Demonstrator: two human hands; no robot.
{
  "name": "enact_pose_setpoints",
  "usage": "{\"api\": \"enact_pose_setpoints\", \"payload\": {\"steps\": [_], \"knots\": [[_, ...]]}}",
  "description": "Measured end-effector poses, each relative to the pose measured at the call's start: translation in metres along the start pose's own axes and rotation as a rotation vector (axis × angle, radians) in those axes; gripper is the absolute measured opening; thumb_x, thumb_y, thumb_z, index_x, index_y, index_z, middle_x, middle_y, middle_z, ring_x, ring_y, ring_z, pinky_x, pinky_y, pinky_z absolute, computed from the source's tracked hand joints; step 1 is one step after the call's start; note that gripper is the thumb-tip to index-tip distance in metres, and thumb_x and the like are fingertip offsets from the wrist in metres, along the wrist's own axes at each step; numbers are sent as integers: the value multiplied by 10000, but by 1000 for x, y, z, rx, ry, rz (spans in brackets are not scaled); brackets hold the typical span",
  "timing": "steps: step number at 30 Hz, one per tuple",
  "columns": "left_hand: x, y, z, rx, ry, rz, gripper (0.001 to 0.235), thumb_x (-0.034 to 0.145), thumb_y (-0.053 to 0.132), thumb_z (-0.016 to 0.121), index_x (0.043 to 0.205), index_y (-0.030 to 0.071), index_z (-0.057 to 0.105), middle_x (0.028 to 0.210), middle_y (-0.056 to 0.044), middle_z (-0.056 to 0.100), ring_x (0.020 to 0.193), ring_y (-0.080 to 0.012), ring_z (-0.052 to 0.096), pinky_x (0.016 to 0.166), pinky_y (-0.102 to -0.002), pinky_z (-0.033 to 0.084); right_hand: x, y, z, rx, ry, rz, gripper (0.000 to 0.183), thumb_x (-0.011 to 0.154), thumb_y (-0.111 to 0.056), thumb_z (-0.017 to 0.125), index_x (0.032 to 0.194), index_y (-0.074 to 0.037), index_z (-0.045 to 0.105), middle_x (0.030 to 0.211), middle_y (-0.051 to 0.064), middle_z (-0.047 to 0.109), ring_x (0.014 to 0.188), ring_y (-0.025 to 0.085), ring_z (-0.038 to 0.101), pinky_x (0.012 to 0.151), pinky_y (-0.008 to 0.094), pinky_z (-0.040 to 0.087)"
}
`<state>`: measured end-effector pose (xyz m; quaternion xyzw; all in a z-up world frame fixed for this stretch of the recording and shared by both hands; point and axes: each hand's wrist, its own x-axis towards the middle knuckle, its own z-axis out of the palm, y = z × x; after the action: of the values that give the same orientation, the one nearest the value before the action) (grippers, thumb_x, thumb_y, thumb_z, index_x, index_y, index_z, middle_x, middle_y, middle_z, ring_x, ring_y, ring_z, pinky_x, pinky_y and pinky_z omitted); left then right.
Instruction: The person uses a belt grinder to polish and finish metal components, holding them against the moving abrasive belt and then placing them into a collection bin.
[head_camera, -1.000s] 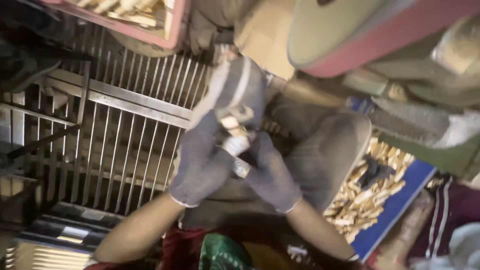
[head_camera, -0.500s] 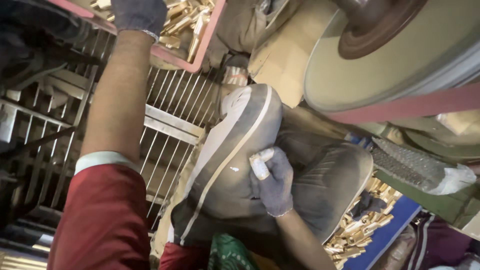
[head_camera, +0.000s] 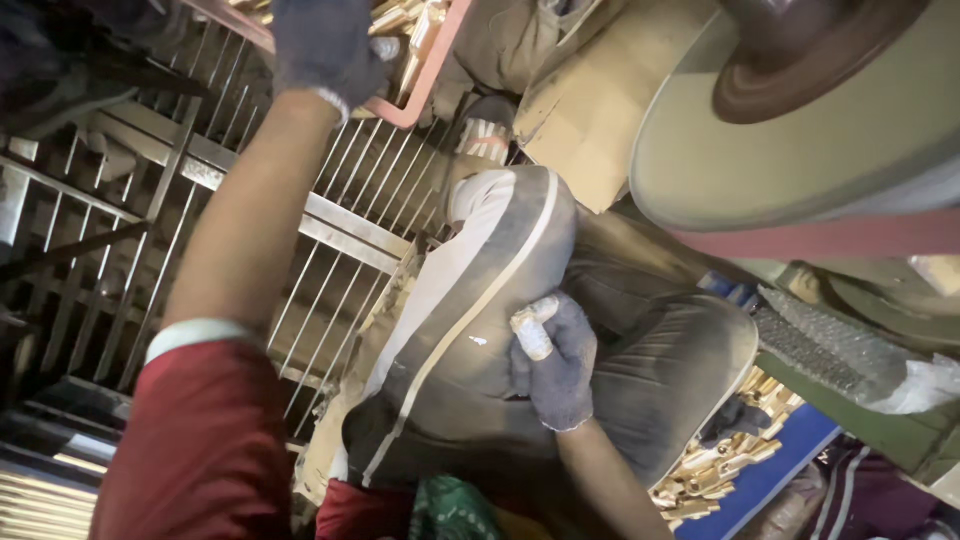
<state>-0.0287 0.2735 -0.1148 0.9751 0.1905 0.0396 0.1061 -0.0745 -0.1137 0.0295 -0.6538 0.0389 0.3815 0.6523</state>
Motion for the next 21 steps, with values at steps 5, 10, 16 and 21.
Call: {"api": "enact_pose_setpoints", "payload": {"steps": [5, 10, 16, 21], "knots": [[28, -3, 10, 50, -16, 36, 444, 759, 358, 787, 1041, 22, 716, 952, -214, 700, 927, -412, 655, 801, -567, 452, 5, -6, -4, 73, -21, -24, 122, 995, -164, 640, 985, -85, 547, 540, 17, 500, 356, 101, 393, 337, 265, 311], [29, 1, 19, 126, -68, -53, 397, 771, 259, 746, 1090, 28, 701, 985, -223, 699, 967, -419, 648, 816, -579, 450, 4, -11, -4, 120, -87, 38, 141, 1015, -195, 627, 980, -85, 547, 551, 10, 486, 374, 100, 396, 349, 272, 323], [-50, 71, -30, -285, 323, 172, 555, 920, 223, 739, 1356, -74, 567, 1350, -336, 595, 1215, -522, 566, 959, -544, 471, 1, -24, 3, 57, -88, 36, 162, 994, -221, 644, 946, -87, 566, 578, 18, 520, 395, 95, 422, 359, 266, 322], [-151, 183, -135, -617, 134, 181, 458, 954, 157, 696, 1371, 4, 586, 1306, -235, 643, 1246, -449, 592, 1072, -509, 482, -10, -36, -3, 9, -89, 73, 196, 1013, -228, 629, 922, -62, 578, 627, 46, 569, 437, 123, 491, 382, 274, 381]]}}
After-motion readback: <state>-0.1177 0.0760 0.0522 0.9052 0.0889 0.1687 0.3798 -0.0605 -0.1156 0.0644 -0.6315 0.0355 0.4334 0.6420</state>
